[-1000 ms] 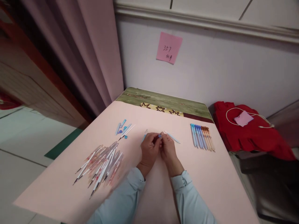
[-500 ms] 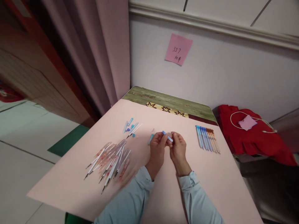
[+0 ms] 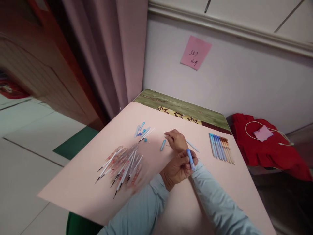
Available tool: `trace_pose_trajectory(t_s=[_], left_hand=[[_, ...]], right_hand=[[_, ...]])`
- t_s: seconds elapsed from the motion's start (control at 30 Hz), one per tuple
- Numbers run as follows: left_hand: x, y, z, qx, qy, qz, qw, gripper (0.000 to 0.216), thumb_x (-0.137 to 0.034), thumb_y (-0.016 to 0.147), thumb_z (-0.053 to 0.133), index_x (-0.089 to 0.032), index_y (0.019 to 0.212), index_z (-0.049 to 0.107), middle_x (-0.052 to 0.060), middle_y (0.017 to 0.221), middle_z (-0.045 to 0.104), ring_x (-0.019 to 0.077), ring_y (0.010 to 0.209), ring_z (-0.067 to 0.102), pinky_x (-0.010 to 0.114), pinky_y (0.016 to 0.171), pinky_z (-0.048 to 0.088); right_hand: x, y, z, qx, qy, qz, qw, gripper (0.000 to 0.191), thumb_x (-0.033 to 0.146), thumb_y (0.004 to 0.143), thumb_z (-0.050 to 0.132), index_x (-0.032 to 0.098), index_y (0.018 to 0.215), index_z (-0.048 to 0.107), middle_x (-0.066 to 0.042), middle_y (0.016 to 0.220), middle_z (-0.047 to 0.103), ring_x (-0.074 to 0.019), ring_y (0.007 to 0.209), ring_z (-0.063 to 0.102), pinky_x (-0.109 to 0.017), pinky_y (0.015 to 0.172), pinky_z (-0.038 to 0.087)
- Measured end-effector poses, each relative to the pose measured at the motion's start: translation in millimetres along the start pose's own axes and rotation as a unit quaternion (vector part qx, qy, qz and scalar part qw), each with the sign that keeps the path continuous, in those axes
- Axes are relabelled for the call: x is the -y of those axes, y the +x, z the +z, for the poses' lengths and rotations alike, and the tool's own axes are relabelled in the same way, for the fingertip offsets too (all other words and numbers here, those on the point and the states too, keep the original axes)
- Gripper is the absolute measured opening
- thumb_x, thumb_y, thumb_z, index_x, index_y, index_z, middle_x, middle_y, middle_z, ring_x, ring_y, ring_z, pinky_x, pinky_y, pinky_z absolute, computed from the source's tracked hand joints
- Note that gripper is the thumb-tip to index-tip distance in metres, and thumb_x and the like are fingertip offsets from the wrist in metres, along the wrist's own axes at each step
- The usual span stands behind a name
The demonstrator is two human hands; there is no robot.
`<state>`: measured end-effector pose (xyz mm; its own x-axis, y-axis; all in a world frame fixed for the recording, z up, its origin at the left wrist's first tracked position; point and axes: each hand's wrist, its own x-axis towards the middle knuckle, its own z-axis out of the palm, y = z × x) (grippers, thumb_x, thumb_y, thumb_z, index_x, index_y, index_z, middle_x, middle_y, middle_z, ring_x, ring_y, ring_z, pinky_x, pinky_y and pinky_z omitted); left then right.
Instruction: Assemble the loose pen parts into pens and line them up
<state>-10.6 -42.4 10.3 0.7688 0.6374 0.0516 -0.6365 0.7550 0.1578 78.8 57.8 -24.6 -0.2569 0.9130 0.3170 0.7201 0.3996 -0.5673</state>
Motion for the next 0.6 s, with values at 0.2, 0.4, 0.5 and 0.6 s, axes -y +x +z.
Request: trace_pose_trajectory(t_s=[0.2,0.4,0.5,0.6], left_hand=[[0,1,-7,0.022,0.019,0.012,1.000,0.035,-0.022,0.064,0.087,-0.010,0.089,0.067,0.002,0.078,0.060,-0.0008,0.050,0.046,0.008,0.045,0.037],[1,3,-14,0.036,0.041,-0.004,0.999,0.033,-0.024,0.067,0.086,-0.011,0.088,0.066,0.000,0.071,0.058,0.0005,0.051,0.049,0.009,0.049,0.039],[2,4,-18,0.043,0.051,-0.013,0.998,0.033,-0.024,0.066,0.087,-0.011,0.089,0.066,0.001,0.070,0.059,0.0017,0.051,0.051,0.011,0.050,0.039],[2,5,-17,0.042,0.055,-0.016,0.997,0.033,-0.024,0.065,0.087,-0.011,0.088,0.066,0.001,0.069,0.058,0.0017,0.050,0.049,0.012,0.050,0.038]], right_hand=[[2,3,3,0.076,-0.129,-0.042,0.988,0.024,0.025,0.097,0.048,0.026,0.097,0.072,-0.005,0.100,0.066,-0.0163,0.082,0.062,-0.026,0.072,0.044],[5,-9,1,0.039,-0.088,-0.044,0.994,0.015,0.023,0.091,0.050,0.021,0.091,0.065,-0.005,0.092,0.063,-0.0151,0.072,0.057,-0.025,0.067,0.042],[9,-16,1,-0.008,-0.013,-0.006,1.000,0.010,0.024,0.087,0.052,0.021,0.084,0.062,-0.002,0.078,0.062,-0.0148,0.065,0.055,-0.026,0.064,0.042],[12,-22,4,-0.029,0.045,0.045,0.998,0.012,0.029,0.089,0.050,0.023,0.086,0.060,0.001,0.066,0.061,-0.0148,0.058,0.053,-0.027,0.061,0.041]])
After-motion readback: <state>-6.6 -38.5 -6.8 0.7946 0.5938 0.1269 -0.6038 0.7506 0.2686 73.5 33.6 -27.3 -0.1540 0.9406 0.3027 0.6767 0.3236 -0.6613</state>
